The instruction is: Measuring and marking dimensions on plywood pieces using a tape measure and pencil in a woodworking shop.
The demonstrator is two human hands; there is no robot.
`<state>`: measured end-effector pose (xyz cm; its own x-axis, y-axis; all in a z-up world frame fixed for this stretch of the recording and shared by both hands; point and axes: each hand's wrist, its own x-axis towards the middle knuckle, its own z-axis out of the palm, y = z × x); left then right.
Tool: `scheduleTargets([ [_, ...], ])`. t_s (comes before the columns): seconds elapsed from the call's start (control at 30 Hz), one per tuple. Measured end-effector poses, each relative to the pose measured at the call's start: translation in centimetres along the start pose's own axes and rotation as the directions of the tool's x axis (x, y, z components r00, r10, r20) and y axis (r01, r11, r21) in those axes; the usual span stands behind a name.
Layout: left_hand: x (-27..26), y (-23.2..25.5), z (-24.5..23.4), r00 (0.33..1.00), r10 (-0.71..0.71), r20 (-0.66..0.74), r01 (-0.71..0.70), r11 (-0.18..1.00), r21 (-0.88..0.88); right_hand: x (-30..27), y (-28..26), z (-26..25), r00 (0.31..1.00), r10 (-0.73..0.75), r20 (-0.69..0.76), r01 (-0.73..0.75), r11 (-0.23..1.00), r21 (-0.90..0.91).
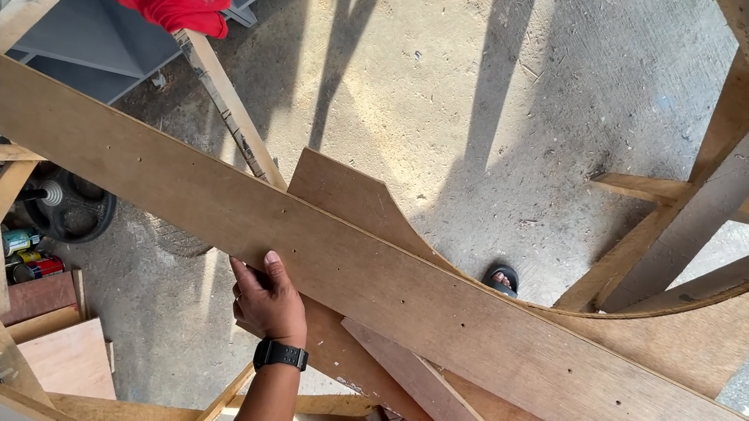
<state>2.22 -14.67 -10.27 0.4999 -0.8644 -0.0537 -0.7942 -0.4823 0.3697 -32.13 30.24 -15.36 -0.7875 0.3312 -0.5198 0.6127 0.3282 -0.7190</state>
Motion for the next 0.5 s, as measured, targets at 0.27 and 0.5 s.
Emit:
scheduleTargets([
  [0.27, 0.0, -0.2, 0.1, 1.0, 0.003, -0.01, -0.003, 1.0, 0.008, 0.3, 0.3, -0.4, 1.0, -0.008, 0.025, 0.01, 0.999, -0.042],
  [0.5, -0.2, 1.0, -0.7, 1.0, -0.004, 0.014, 0.004, 1.0, -0.026, -1.2, -0.6, -0.3, 0.999, -0.007, -0.045, 0.003, 0.995, -0.095],
])
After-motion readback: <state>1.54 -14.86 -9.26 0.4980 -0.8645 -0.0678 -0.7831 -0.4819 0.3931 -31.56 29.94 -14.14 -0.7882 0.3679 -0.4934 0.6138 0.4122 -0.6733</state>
